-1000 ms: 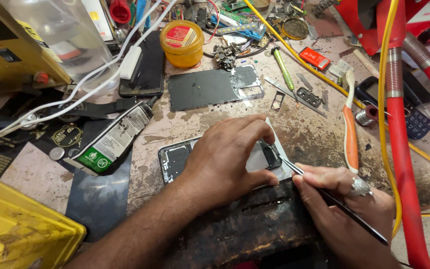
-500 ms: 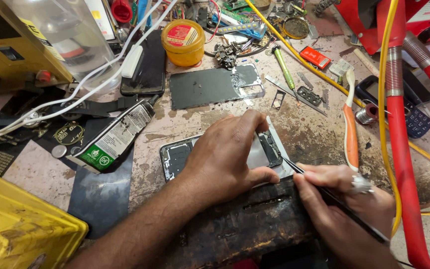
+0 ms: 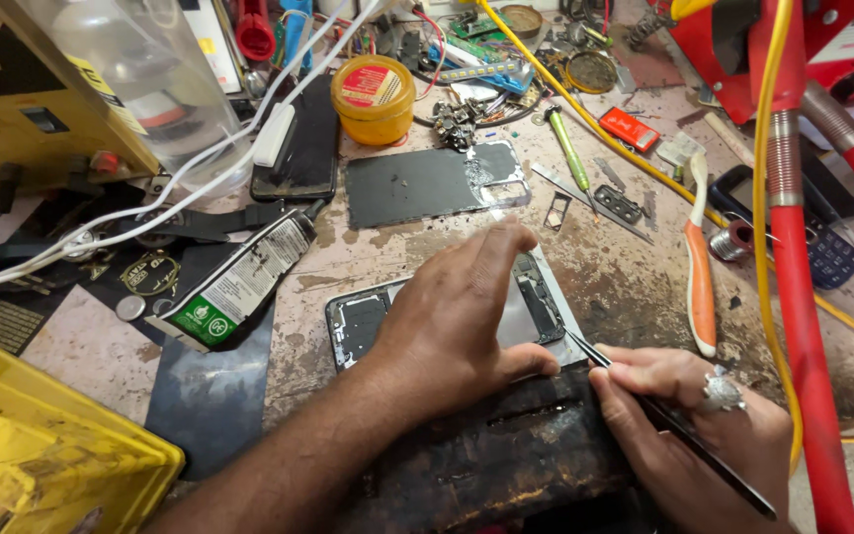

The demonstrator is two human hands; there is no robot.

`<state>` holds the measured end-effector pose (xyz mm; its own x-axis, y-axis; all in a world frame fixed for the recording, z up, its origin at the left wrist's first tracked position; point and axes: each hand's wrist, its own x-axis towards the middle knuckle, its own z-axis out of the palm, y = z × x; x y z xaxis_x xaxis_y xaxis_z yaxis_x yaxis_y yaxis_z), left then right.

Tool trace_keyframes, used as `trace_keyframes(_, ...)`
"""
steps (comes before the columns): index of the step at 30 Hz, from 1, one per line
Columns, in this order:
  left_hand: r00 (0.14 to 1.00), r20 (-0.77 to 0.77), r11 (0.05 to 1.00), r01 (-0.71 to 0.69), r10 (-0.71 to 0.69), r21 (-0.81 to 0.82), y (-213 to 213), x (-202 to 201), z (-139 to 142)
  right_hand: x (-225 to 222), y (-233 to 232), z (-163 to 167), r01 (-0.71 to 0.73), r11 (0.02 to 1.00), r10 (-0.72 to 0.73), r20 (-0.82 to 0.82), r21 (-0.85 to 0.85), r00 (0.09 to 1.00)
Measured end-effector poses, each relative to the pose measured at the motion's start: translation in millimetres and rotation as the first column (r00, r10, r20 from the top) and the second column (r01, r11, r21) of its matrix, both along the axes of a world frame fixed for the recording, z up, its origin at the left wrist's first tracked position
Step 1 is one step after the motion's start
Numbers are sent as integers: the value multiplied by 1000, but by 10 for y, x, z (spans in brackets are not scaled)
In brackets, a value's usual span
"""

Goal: The person pries the screen assembly off a smartphone using a green pry tool, working around the edges of the device. They then handle small internal components and use tweezers to lift and reposition parts on the phone frame while holding the device steady with the other hand.

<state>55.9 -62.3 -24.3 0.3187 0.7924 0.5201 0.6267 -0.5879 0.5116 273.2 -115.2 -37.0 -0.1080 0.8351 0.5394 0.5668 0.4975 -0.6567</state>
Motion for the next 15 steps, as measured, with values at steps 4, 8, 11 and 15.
trace_keyframes(4,999,22,984,40,-37,-172,3,-4,-27,-1,45,24,10,998,-8,36,-56,999)
trace_keyframes(8,1000,15,974,10,-7,-225,8,2,-11,1,44,29,-39,994,31,-70,-107,997)
trace_keyframes(11,1000,12,972,8,-5,-235,4,3,10,-9,36,34,2,1000,-2,5,-29,1000)
trace_keyframes(15,1000,26,978,21,-16,-209,-4,0,17,-44,79,65,21,999,-19,57,-33,998)
